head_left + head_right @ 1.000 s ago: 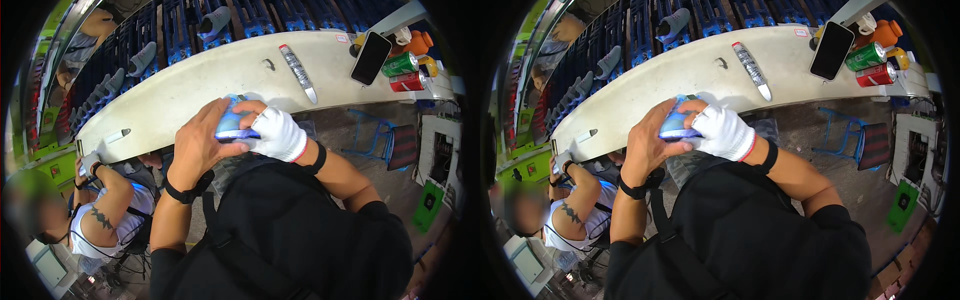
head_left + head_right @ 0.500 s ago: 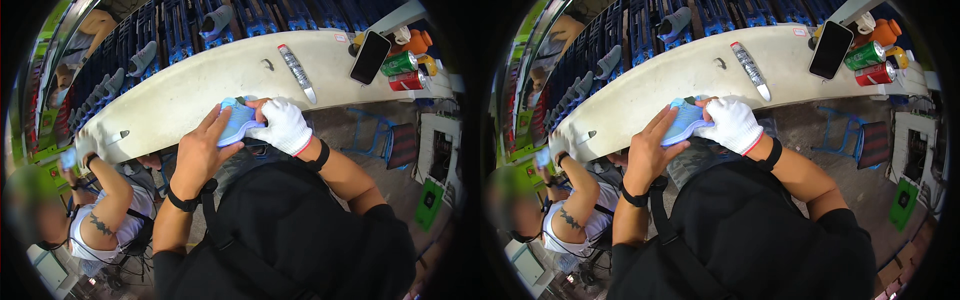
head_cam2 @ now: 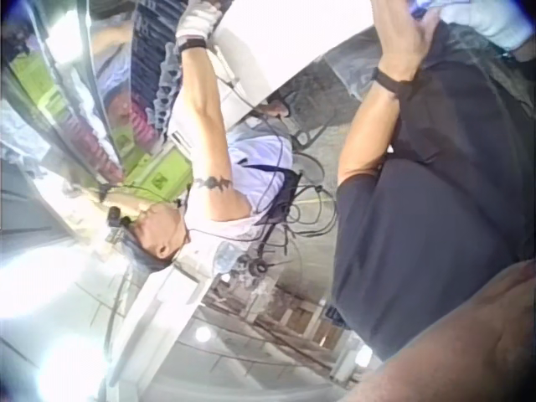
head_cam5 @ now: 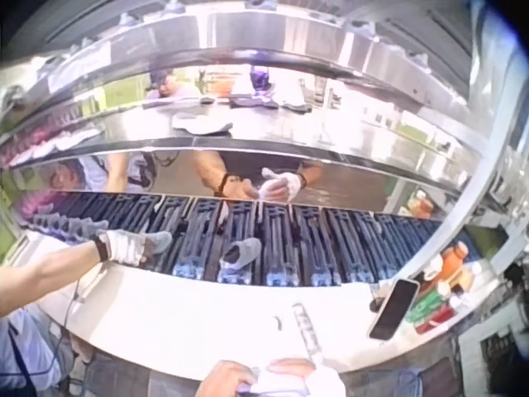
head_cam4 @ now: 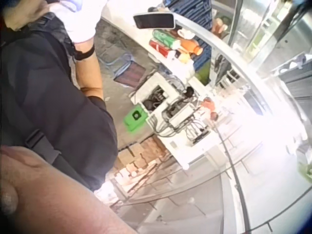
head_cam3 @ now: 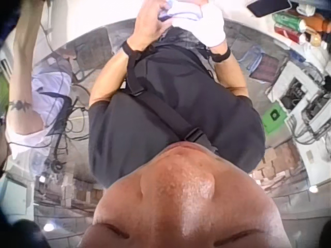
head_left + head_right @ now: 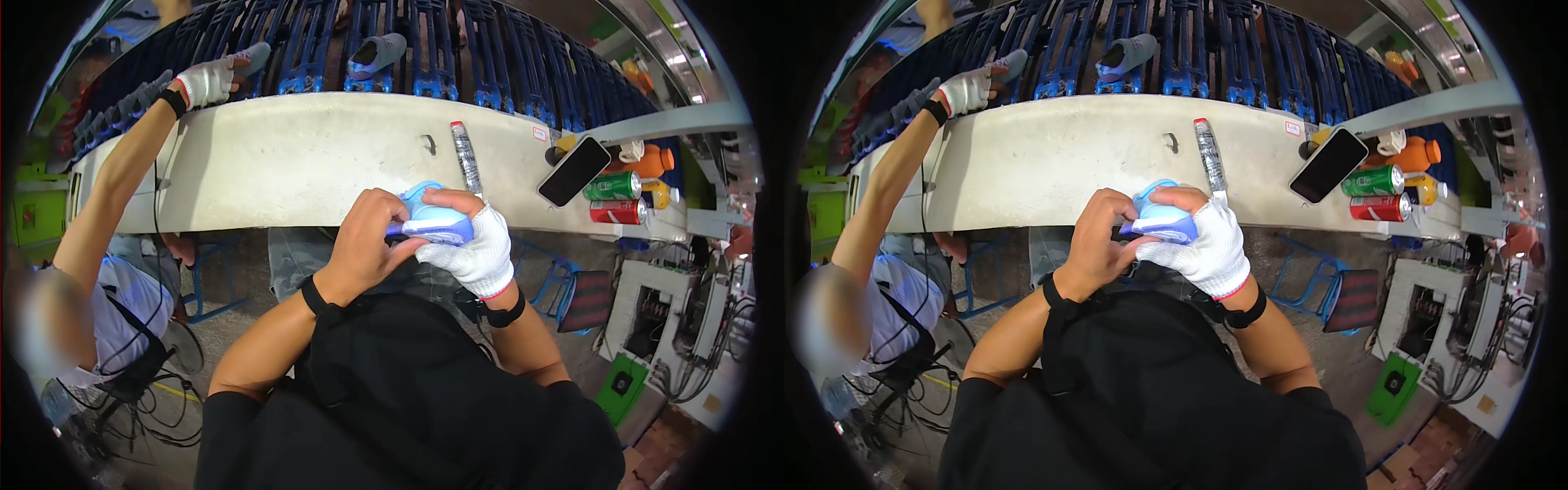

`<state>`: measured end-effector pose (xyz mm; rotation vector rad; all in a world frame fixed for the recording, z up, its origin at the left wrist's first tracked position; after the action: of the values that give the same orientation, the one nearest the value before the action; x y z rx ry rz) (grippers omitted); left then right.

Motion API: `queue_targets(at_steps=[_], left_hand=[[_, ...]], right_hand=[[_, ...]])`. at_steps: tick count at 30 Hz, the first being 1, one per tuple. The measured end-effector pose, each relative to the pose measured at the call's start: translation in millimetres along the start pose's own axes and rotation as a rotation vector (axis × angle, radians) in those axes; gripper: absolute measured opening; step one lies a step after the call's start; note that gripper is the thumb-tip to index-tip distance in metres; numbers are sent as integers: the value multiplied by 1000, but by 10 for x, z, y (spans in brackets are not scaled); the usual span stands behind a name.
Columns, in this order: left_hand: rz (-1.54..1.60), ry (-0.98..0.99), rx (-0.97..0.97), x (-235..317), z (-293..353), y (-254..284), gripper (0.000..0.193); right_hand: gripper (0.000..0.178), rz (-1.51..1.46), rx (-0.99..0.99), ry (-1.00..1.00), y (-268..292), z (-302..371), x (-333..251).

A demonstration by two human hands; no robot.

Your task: Insert shoe components and check for quality on a conveyor assembly line.

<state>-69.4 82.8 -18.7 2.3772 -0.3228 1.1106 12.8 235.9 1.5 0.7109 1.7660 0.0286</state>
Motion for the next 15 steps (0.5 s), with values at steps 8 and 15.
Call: queue_targets(at_steps=[8,15], left_hand=[[43,39,-146,50,-5,-74,41],[85,144,-272,-61,-129,-37,43]], right_hand=[[58,-72,-60,101,5,-38,-50],[55,-225,-99,150,-14,-51,99]])
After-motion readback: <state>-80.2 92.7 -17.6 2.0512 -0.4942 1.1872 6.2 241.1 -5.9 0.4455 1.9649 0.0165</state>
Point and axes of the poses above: each hand's wrist, its own z-axis away from the middle knuckle, its own y-axis out of the back of the hand, x = y × z, the point moved 8 cm from there along -z, towards the middle knuckle, and after that the axes turned 8 degrees about x, right-handed, at the moved point
